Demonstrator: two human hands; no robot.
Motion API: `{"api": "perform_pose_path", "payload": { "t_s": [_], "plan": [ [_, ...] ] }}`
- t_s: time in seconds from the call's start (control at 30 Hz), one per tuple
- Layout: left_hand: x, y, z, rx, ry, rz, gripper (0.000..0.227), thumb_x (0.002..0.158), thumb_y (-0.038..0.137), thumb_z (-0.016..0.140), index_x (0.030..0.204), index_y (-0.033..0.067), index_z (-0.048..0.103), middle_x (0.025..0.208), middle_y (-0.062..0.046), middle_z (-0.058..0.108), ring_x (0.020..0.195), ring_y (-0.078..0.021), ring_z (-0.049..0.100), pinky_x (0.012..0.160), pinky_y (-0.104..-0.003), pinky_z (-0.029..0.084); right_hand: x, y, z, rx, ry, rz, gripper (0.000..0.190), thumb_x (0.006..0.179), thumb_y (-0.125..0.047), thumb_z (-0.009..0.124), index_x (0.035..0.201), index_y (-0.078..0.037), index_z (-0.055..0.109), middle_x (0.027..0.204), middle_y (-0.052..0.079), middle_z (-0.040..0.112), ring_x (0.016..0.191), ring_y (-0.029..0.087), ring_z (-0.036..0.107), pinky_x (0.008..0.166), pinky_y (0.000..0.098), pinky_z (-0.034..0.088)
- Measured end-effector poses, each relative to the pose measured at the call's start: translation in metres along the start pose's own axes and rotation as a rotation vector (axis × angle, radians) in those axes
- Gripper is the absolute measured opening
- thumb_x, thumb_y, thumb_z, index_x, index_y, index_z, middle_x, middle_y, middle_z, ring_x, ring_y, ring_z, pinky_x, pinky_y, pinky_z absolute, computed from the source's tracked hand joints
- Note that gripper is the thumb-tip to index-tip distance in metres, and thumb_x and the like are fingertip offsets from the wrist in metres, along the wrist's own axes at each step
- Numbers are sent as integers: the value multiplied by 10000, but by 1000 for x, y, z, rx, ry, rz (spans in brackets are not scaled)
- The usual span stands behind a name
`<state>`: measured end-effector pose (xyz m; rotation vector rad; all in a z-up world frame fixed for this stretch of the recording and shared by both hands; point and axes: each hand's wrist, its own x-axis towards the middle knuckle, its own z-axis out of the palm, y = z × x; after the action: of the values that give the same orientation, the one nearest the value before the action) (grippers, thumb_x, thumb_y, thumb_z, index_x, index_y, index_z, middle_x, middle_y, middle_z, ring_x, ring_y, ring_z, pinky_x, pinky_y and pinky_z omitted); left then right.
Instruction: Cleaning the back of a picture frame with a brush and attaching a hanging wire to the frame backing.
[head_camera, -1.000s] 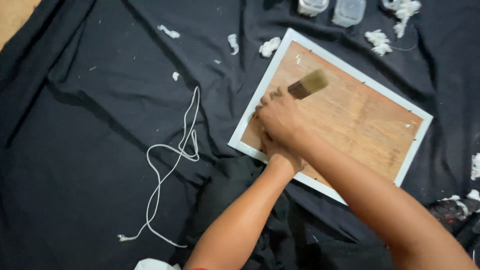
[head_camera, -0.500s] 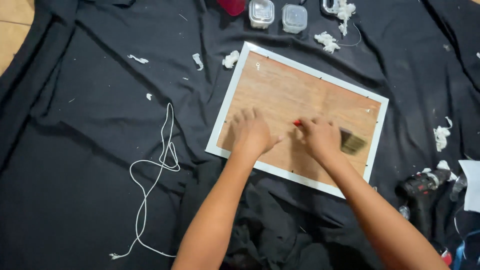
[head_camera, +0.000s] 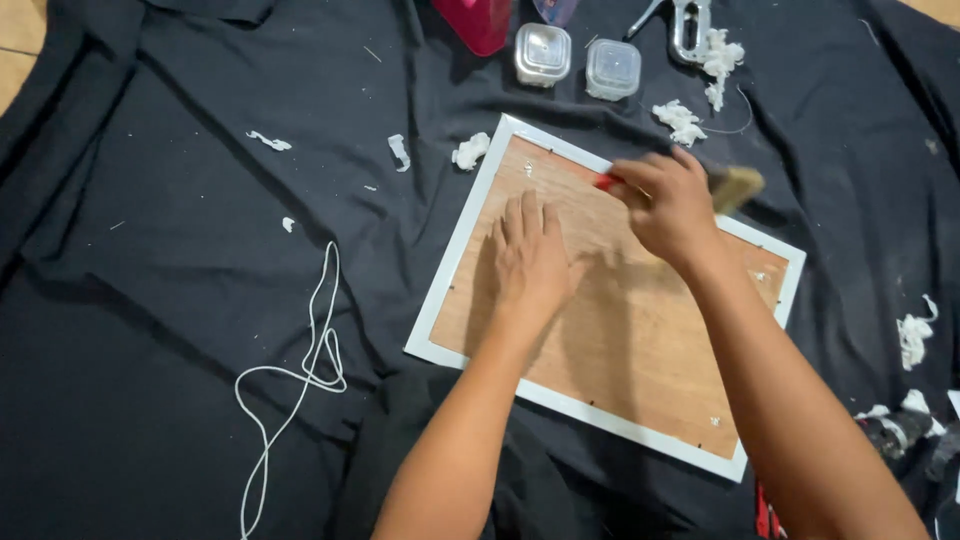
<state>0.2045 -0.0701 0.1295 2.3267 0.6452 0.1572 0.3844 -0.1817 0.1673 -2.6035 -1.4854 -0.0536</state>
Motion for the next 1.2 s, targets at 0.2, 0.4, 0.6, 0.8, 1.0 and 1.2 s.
{"api": "perform_pose_path", "payload": {
  "t_s": [0.2, 0.4, 0.6, 0.8, 1.0, 1.2],
  "plan": [
    [7, -4, 7, 48, -128, -126, 997, 788, 526, 782, 1524, -11, 376, 1598, -242, 294, 1513, -420, 186, 1223, -631, 113, 89, -47, 34, -230, -94, -373, 214, 912, -438, 737, 1101, -354, 789, 849, 4, 705, 934, 185, 706, 1080, 416, 376],
    [14, -2, -2, 211, -335, -147, 904, 867, 666, 600, 1518, 62, 431, 1640, -191, 271, 1527, -396, 170, 1207, -667, 74, 137, -71, 55, -487, -284, -479, 134, 845, -409, 771, 972, -391, 809, 828, -48, 742, 918, 136, 706, 1087, 422, 330],
    [12, -1, -2, 247, -334, -134, 921, 880, 676, 568, 1539, 60, 380, 1603, -210, 310, 1522, -413, 171, 1213, -661, 60, 144, -80, 72, -532, -222, -591, 62, 758, -370, 817, 807, -334, 802, 728, -48, 689, 826, 141, 692, 1055, 419, 338],
    [11, 2, -1, 261, -340, -136, 936, 898, 651, 572, 1561, 35, 333, 1634, -212, 262, 1527, -422, 153, 1227, -666, 30, 144, -94, 65, -553, -243, -590, 67, 797, -263, 780, 831, -224, 823, 755, -16, 720, 825, 165, 692, 1016, 403, 349],
    [11, -12, 40, 376, -61, -36, 1025, 827, 697, 637, 1478, -63, 417, 1558, -311, 362, 1488, -473, 235, 1190, -635, 140, 145, -98, 54, -600, -313, -605, 133, 760, -242, 714, 849, -258, 811, 870, -14, 765, 830, 219, 651, 951, 374, 400],
    [10, -12, 35, 324, -49, -40, 888, 826, 685, 646, 1401, 15, 551, 1580, -287, 342, 1477, -464, 254, 1185, -636, 162, 135, -89, 56, -587, -281, -597, 160, 783, -308, 723, 904, -256, 812, 868, -31, 743, 858, 210, 631, 908, 373, 391]
  ]
}}
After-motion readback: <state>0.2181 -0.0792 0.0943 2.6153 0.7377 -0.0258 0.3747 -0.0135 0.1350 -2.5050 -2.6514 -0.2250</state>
